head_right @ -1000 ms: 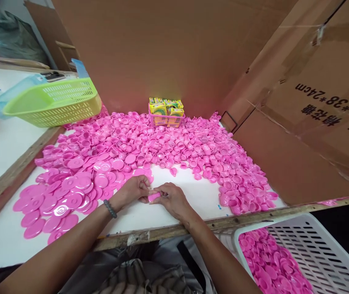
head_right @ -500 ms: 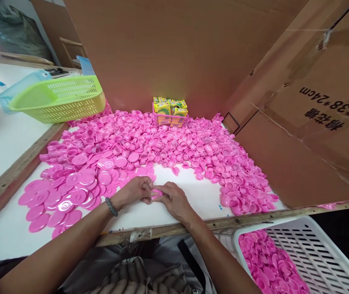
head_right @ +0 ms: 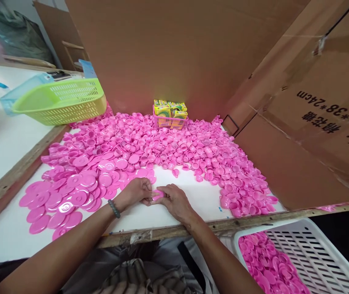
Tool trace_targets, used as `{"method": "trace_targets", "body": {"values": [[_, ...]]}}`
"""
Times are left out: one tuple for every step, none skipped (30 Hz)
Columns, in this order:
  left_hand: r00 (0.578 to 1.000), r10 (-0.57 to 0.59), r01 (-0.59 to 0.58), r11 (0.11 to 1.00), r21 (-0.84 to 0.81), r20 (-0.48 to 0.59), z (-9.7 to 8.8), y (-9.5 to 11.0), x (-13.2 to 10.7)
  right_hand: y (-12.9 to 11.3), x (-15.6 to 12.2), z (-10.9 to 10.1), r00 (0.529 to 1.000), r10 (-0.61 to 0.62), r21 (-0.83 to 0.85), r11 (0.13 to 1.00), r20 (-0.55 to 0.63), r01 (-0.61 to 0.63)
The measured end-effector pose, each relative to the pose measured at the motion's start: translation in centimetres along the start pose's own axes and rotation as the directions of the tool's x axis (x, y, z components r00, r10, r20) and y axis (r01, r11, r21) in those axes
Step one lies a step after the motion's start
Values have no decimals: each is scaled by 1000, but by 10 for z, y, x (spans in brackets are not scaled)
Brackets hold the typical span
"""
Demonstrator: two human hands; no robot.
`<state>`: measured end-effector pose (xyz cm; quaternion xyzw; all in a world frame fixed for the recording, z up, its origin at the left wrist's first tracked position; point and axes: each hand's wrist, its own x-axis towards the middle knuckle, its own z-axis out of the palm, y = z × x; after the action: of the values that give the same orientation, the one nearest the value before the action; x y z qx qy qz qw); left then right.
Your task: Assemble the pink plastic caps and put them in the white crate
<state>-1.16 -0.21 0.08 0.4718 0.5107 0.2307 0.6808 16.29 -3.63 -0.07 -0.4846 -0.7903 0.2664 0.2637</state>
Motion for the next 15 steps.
{"method": "trace_targets", "body": {"values": [[999, 26, -26, 1000, 12, -19, 0, -1, 1, 0, -1, 0, 999, 6, -8, 1000, -39, -6], [998, 48, -47, 999, 22, -34, 0, -1, 2, -1, -1, 1, 997, 4, -18, 1000, -72, -5], [997, 62, -61, 998, 24, -41, 0, 0, 2, -1, -2, 1, 996, -5, -27, 1000, -91, 3], [997, 70, -69, 997, 15, -43, 0, 0, 3, -2, -3, 1, 996, -19, -35, 999, -90, 16], [997, 72, -72, 997, -3, -39, -1, 1, 2, -3, -3, 1, 997, -34, -42, 999, -75, 31], [997, 70, -71, 997, -24, -28, -1, 2, 2, -3, -3, 1, 997, -47, -48, 998, -56, 44], [998, 68, -69, 997, -45, -13, -1, 2, 1, -4, -3, 1, 998, -52, -62, 997, -43, 50], [998, 68, -67, 996, -59, 5, -1, 2, 1, -5, -3, 1, 998, -51, -86, 995, -41, 47], [997, 72, -71, 995, -66, 22, -1, 1, 0, -7, -2, 1, 998, -43, -117, 992, -52, 36], [996, 80, -77, 995, -67, 34, 0, 0, 0, -8, -2, 0, 997, -31, -149, 989, -74, 20], [996, 87, -85, 994, -65, 37, 0, -1, 1, -9, -2, 0, 995, -22, -171, 985, -94, 6], [995, 91, -89, 994, -62, 32, 1, -1, 1, -9, -1, -1, 995, -19, -182, 983, -101, 0], [996, 89, -88, 994, -60, 25, 1, -2, 1, -9, -1, -1, 995, -19, -178, 984, -97, 2], [996, 81, -80, 995, -58, 21, 2, -2, 2, -9, -2, -1, 996, -24, -159, 987, -88, 10], [998, 68, -67, 996, -54, 19, 2, -2, 2, -8, -2, 0, 996, -27, -128, 992, -81, 16]]}}
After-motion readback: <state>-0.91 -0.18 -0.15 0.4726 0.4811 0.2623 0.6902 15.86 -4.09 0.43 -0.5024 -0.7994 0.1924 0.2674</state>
